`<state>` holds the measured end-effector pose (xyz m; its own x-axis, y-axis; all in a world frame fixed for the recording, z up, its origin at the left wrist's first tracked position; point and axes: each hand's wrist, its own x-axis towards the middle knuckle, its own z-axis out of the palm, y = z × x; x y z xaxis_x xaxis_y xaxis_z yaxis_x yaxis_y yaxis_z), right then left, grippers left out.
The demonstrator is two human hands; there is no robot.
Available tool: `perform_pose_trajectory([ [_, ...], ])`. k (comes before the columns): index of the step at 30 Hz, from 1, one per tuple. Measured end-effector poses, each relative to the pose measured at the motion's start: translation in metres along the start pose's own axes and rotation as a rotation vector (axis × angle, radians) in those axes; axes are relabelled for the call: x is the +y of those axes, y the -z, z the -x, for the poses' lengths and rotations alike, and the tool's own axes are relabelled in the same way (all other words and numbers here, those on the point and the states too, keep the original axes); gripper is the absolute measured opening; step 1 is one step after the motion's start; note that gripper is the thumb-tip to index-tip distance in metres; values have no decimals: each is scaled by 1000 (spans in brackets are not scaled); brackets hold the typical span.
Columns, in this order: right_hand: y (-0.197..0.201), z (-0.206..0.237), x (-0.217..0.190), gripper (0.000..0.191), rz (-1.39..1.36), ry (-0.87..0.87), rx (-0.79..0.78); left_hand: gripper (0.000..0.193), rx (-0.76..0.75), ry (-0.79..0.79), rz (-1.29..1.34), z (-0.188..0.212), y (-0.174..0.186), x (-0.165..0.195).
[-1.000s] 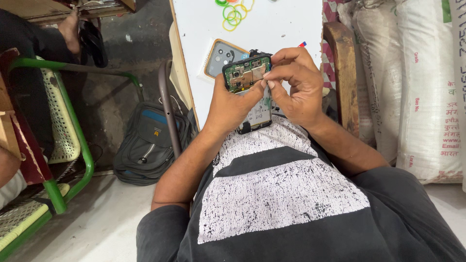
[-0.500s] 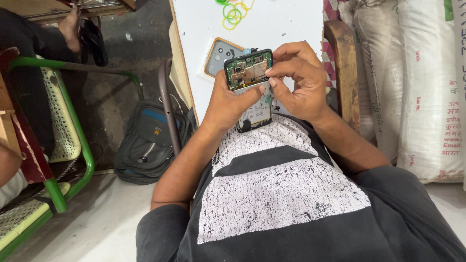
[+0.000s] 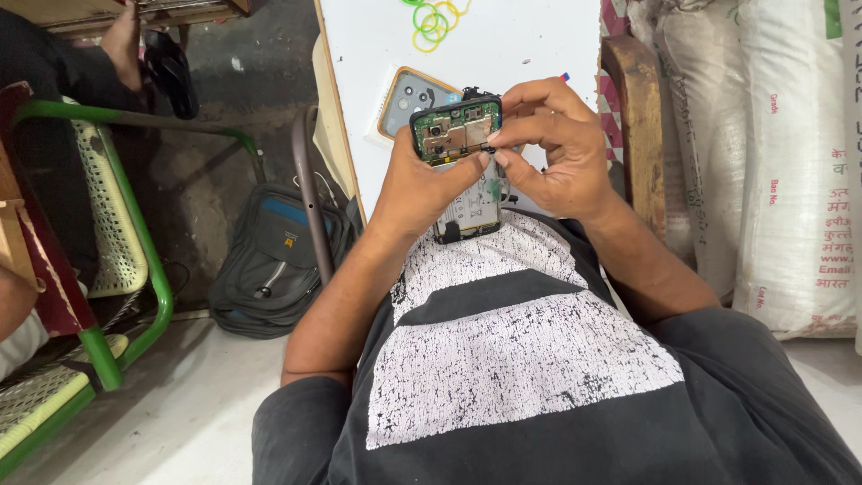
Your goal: The person reassembles a disassembled smartphone. They place the camera module onto the mainboard, use scissors to trim a ribbon cable, and then fit the metal shielding frame and back cover onto the device.
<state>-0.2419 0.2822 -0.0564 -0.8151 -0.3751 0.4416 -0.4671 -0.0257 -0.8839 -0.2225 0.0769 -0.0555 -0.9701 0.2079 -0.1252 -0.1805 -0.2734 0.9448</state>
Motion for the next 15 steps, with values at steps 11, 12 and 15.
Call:
perform_pose_trajectory([
  [11,0,5,-4,20,77,45,-46,32,79,49,-50,8,-5,-5],
  [12,-1,5,-4,20,80,50,-46,31,67,48,-39,7,-4,-5],
  [15,-1,6,-4,21,71,35,-40,27,39,38,-40,6,-4,-4],
])
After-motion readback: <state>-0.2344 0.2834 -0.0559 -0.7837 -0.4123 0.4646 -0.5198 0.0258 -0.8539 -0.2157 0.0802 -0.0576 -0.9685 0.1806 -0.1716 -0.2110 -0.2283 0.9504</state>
